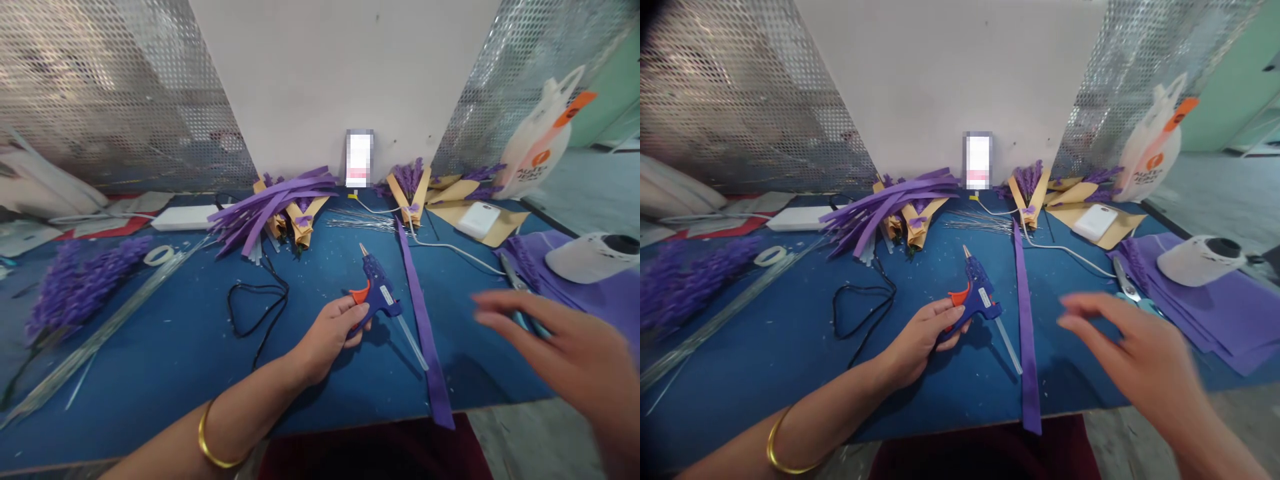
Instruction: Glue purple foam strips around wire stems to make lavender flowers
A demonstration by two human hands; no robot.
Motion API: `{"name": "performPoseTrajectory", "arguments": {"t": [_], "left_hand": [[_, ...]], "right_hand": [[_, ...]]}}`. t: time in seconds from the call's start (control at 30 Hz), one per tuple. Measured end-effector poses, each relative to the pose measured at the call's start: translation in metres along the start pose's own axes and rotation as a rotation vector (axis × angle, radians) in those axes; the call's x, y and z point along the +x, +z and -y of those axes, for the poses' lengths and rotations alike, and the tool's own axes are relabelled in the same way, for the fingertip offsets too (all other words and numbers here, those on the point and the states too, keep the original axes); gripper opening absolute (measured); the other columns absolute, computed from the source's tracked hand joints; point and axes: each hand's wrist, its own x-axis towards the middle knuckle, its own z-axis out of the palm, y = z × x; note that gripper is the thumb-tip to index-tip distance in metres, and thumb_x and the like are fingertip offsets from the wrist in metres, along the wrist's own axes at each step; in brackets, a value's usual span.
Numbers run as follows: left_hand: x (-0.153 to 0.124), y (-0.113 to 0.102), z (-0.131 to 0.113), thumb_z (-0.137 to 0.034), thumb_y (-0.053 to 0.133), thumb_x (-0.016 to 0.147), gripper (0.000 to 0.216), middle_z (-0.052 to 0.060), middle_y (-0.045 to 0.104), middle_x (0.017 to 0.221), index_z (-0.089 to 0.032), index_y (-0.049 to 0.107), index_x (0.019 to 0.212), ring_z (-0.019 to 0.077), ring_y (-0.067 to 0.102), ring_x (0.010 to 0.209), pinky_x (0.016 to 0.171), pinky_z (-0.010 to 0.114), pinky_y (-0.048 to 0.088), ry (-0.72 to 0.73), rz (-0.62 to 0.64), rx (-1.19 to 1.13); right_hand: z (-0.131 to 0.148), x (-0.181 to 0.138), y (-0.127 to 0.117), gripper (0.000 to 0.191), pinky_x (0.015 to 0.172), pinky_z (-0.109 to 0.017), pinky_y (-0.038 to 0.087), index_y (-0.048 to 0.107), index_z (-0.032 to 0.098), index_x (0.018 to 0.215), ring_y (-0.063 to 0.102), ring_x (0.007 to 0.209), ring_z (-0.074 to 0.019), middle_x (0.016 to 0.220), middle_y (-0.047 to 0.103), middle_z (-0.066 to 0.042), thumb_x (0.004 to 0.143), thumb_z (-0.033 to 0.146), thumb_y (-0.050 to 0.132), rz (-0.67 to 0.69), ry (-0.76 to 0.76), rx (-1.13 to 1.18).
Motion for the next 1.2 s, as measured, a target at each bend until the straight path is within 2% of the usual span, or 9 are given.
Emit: {"name": "performPoseTrajectory", "arguments": {"t": [0.07,0.13,0.2,0.27,0.4,0.57,0.83,0.93,1.2], "left_hand": [[0.000,-0.001,0.000,-0.039,0.054,0.083,0.027,-0.001,0.049,0.069,-0.014,0.049,0.075,0.0021,0.030,0.043,0.042,0.022,0.014,0.005,0.005,0.005],[0.000,-0.001,0.000,-0.039,0.054,0.083,0.027,-0.001,0.048,0.068,-0.014,0.049,0.075,0.0023,0.030,0.044,0.042,0.022,0.015,0.002,0.003,0.002],[0.000,-0.002,0.000,-0.039,0.054,0.083,0.027,-0.002,0.047,0.067,-0.014,0.049,0.074,0.0024,0.029,0.043,0.042,0.022,0.015,-0.004,-0.001,-0.007],[0.001,-0.003,0.000,-0.039,0.054,0.083,0.027,-0.002,0.047,0.067,-0.014,0.048,0.074,0.0023,0.029,0.043,0.041,0.022,0.014,-0.012,0.001,-0.013],[0.001,-0.003,-0.001,-0.039,0.054,0.083,0.027,-0.002,0.047,0.068,-0.014,0.048,0.073,0.0019,0.030,0.042,0.042,0.022,0.014,-0.030,0.012,-0.013],[-0.001,-0.001,-0.003,-0.040,0.054,0.083,0.028,-0.003,0.046,0.067,-0.014,0.048,0.073,0.0017,0.029,0.042,0.042,0.023,0.014,-0.047,0.026,0.014],[-0.003,0.000,-0.005,-0.038,0.054,0.082,0.026,-0.003,0.046,0.066,-0.014,0.048,0.073,0.0015,0.028,0.042,0.042,0.023,0.013,-0.065,0.029,0.007],[-0.002,-0.001,-0.004,-0.037,0.054,0.082,0.025,-0.003,0.045,0.066,-0.014,0.048,0.073,0.0018,0.028,0.043,0.043,0.022,0.014,-0.060,0.027,-0.004],[0.000,-0.001,-0.001,-0.039,0.054,0.081,0.027,-0.003,0.045,0.065,-0.014,0.050,0.072,0.0021,0.027,0.043,0.042,0.022,0.014,-0.059,0.009,0.001]], "right_hand": [[0.027,0.039,0.026,0.041,0.078,-0.041,0.053,0.064,0.025,0.108,0.066,0.090,-0.0252,0.101,0.070,-0.007,0.077,0.051,0.062,0.139,0.016,0.200],[0.048,0.069,0.053,0.047,0.085,-0.040,0.052,0.060,0.021,0.115,0.065,0.096,-0.0234,0.110,0.067,-0.009,0.074,0.042,0.067,0.356,0.061,0.445],[0.060,0.087,0.076,0.048,0.085,-0.039,0.052,0.060,0.018,0.114,0.064,0.096,-0.0222,0.108,0.067,-0.010,0.071,0.037,0.070,0.493,0.147,0.574],[0.066,0.093,0.088,0.042,0.082,-0.038,0.051,0.063,0.017,0.105,0.064,0.093,-0.0216,0.102,0.068,-0.008,0.069,0.037,0.071,0.543,0.183,0.630],[0.066,0.088,0.091,0.030,0.071,-0.030,0.049,0.066,0.017,0.089,0.063,0.077,-0.0169,0.086,0.069,-0.004,0.071,0.040,0.069,0.535,0.154,0.693],[0.065,0.079,0.091,0.033,0.051,-0.024,0.038,0.063,0.017,0.074,0.051,0.056,-0.0107,0.066,0.062,0.001,0.075,0.050,0.063,0.380,0.137,0.531],[0.064,0.079,0.094,0.041,0.046,-0.024,0.030,0.064,0.017,0.067,0.040,0.049,-0.0088,0.055,0.053,0.003,0.080,0.055,0.055,0.304,0.097,0.438],[0.063,0.081,0.090,0.039,0.047,-0.024,0.031,0.067,0.018,0.070,0.042,0.051,-0.0095,0.057,0.056,0.002,0.082,0.053,0.054,0.338,0.081,0.439],[0.058,0.083,0.082,0.025,0.065,-0.028,0.047,0.070,0.020,0.087,0.061,0.072,-0.0154,0.085,0.069,-0.001,0.082,0.041,0.057,0.480,0.053,0.588]]}}
